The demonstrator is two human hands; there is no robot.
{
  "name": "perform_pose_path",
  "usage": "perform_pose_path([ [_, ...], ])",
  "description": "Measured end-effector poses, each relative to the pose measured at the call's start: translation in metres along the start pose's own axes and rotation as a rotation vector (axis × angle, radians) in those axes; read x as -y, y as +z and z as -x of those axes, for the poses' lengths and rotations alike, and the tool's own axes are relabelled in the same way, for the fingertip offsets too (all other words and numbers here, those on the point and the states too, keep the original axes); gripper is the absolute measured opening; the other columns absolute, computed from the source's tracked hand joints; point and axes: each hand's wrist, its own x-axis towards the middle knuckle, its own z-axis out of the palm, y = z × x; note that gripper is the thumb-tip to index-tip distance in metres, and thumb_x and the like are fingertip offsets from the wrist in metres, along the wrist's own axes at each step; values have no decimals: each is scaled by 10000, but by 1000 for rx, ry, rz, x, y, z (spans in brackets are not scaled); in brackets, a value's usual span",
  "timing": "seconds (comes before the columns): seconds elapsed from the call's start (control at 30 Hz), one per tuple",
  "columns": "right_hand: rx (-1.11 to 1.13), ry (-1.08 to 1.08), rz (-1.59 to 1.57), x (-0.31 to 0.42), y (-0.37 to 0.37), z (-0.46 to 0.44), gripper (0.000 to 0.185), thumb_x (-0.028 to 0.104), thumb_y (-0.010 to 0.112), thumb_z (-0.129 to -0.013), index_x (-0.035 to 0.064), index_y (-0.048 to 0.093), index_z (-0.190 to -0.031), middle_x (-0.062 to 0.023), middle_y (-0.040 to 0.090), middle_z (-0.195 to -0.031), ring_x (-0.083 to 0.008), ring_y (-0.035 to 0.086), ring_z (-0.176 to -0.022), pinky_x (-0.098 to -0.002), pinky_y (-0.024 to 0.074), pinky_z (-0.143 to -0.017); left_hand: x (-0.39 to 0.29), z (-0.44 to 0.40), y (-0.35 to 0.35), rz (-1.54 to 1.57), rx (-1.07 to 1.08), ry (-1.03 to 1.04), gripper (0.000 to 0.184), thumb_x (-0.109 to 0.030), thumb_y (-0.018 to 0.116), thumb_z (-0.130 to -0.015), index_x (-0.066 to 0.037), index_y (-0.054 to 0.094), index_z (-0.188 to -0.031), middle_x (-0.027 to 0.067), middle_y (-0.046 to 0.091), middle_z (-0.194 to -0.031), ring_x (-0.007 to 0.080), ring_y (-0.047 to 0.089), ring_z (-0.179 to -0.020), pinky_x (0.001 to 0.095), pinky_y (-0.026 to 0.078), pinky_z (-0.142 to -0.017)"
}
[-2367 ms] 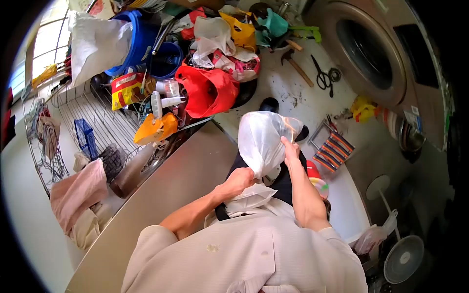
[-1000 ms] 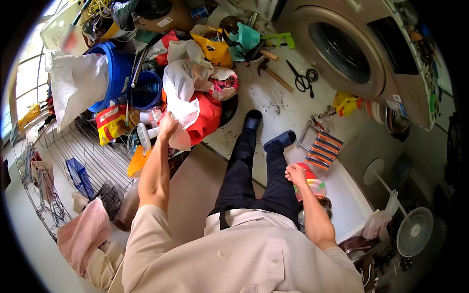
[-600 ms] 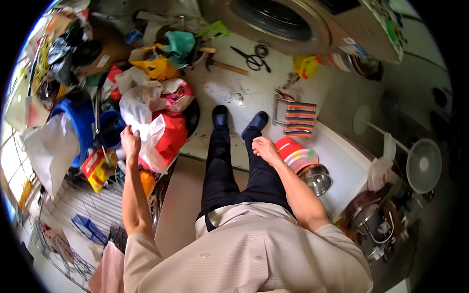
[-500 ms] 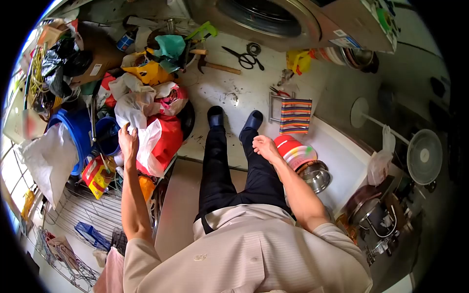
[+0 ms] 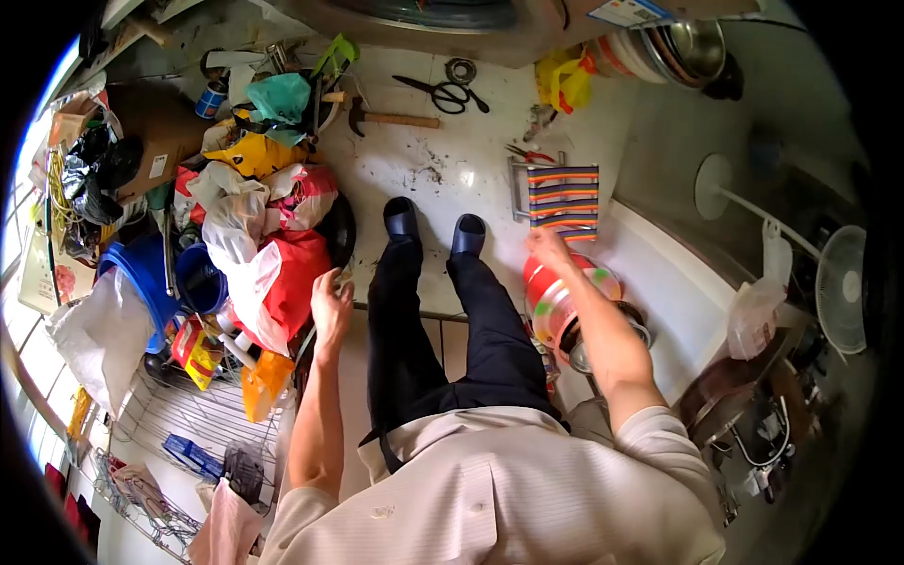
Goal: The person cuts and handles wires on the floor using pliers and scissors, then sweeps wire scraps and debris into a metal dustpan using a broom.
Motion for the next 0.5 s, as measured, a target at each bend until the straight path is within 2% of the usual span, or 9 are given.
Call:
perform_pose_path([
  [0.07,-75,-21,197,-11,-20,-25,269,239,636,-850,10,662,-989,-131,701,-889,-229,660,-782,-360,511,-730,-23,-21,20,16,-1,19,366,-137,668,-826,-21,613,-1168,170,610,-1107,275,648,-902,365,521,-815],
  [0.1,-29,127,111,34,-46,-9,305,260,644,-836,13,657,-1015,-159,701,-943,-297,667,-895,-389,503,-816,-39,-36,30,61,17,12,364,-138,667,-826,-17,613,-1165,170,610,-1105,274,651,-904,359,521,-815],
  [0.2,-180,76,485,26,-61,-56,487,235,597,-849,2,505,-1267,-204,597,-1211,-338,573,-1154,-432,468,-960,-72,-89,69,152,54,126,373,-159,671,-830,-3,613,-1164,168,620,-1088,265,662,-902,343,517,-817],
  [0.23,-183,88,476,21,-61,-75,487,235,597,-849,2,505,-1267,-204,597,-1211,-338,573,-1154,-432,468,-960,-86,-108,83,187,86,131,375,-162,668,-830,-1,615,-1165,171,630,-1087,270,664,-898,343,515,-820],
  [0.3,-285,-99,541,20,-70,-103,641,323,643,-845,67,431,-1392,-195,454,-1398,-323,430,-1312,-467,400,-1035,-103,-148,110,229,137,162,377,-166,665,-830,1,617,-1165,174,640,-1087,275,666,-894,344,513,-823],
  [0.4,-210,1,762,30,-67,-129,757,408,680,-822,139,366,-1456,-165,367,-1478,-349,320,-1378,-534,318,-1080,-123,-193,148,229,295,204,378,-205,641,-850,3,626,-1165,186,666,-1085,282,673,-919,343,509,-834],
  [0.43,-194,-6,789,9,-58,-146,788,470,684,-810,181,357,-1466,-155,400,-1459,-367,292,-1386,-583,261,-1090,-129,-204,158,224,316,252,377,-207,641,-850,4,626,-1162,186,669,-1077,278,674,-931,344,509,-832],
  [0.47,-118,44,847,2,-52,-153,767,477,669,-808,146,389,-1441,-157,427,-1436,-350,312,-1377,-576,216,-1120,-132,-212,166,217,336,297,376,-209,641,-850,5,626,-1159,187,672,-1068,274,675,-943,346,509,-830],
  [0.5,-194,-32,860,-7,-42,-154,678,448,683,-804,100,463,-1343,-170,502,-1340,-352,392,-1309,-556,274,-1088,-135,-221,173,210,363,305,377,-207,643,-848,0,625,-1163,188,675,-1059,278,675,-950,352,511,-826],
])
